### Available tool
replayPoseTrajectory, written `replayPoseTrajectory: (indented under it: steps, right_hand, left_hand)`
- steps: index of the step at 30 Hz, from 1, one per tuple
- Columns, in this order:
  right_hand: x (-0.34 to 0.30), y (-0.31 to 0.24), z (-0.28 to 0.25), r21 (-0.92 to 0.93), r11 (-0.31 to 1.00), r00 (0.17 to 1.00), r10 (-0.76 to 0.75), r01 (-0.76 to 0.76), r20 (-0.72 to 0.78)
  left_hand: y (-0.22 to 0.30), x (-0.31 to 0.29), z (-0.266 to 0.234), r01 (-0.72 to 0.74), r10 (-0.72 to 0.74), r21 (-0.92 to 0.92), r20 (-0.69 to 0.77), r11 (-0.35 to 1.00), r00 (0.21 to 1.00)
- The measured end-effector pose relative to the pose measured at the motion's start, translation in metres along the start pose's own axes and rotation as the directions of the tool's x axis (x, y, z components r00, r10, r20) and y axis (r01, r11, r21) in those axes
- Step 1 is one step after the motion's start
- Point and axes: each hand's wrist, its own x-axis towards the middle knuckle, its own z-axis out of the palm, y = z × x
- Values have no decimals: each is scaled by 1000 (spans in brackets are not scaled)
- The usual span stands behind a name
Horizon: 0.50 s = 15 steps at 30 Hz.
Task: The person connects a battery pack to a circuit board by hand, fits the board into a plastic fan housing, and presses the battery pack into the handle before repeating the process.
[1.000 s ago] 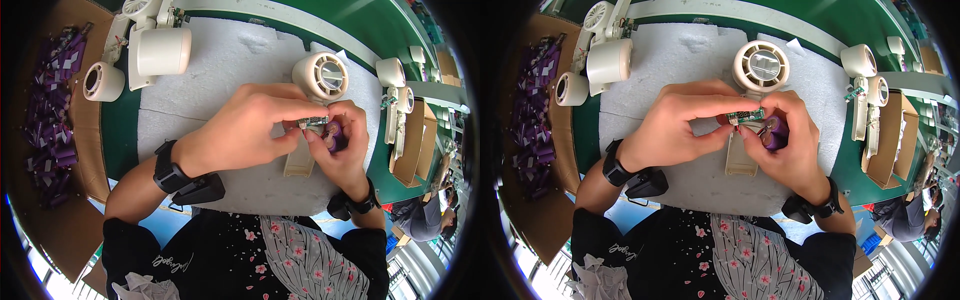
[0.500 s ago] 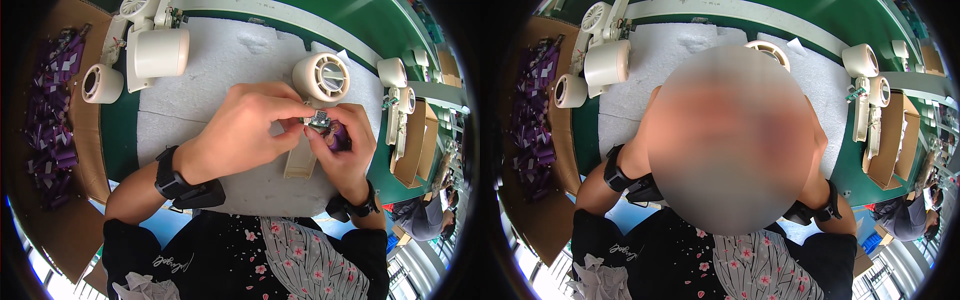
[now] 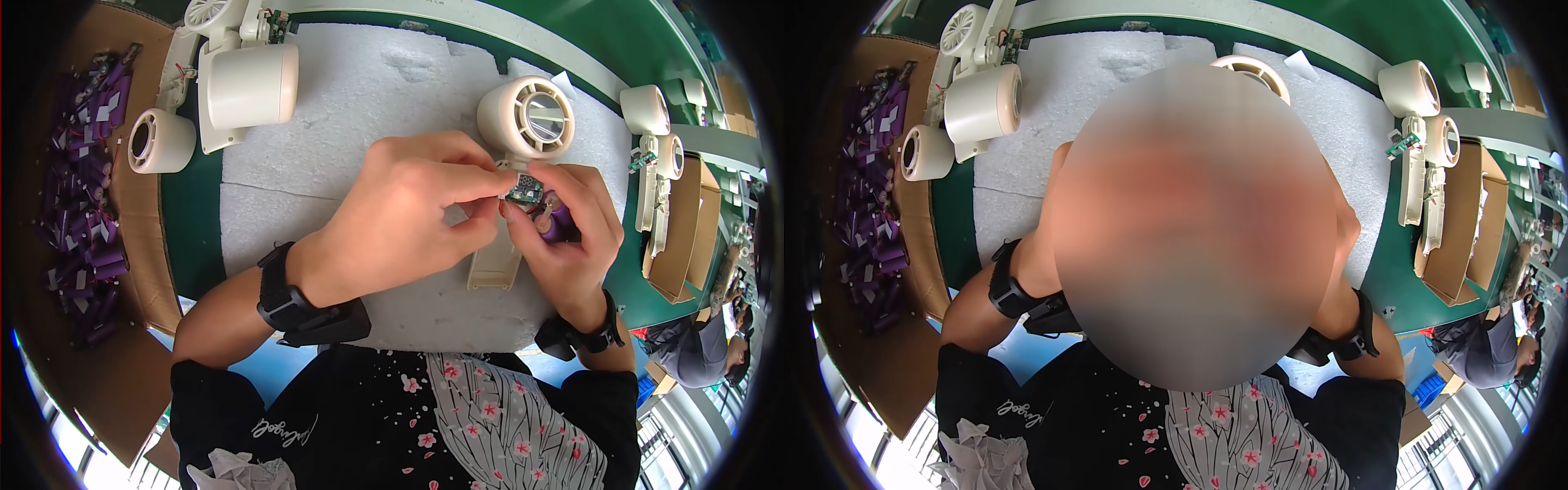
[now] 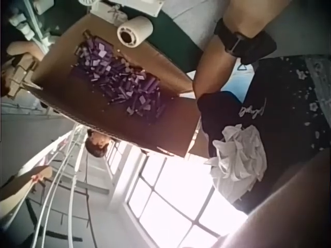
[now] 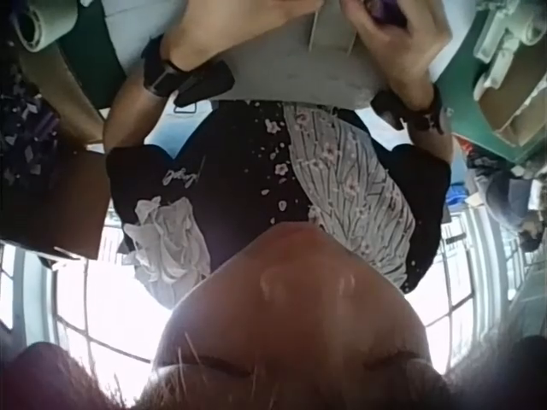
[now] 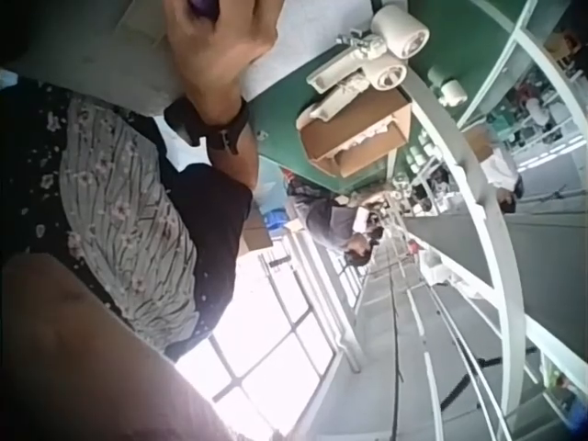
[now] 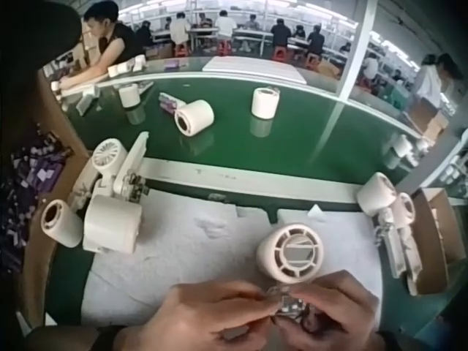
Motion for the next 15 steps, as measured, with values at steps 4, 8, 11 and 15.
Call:
replayPoseTrajectory:
  steps: [4,8,11,15]
  right_hand:
    - [-3,0,-1,9,997,997,73,-73,29]
    - [-3,0,-1,14,997,997,78,-78,13]
    - [-3,0,-1,4,998,998,69,-69,9]
    - [-3,-2,0,-7,997,997,74,-74,-1]
  left_hand:
    - [0,1,0,8,-8,4,4,1000,1000]
    - [1,1,1,18,-18,12,-10,1000,1000]
    - [1,1,1,13,-13,11,-7,1000,1000]
    - [1,2,0,-1,1,9,-1,1000,1000]
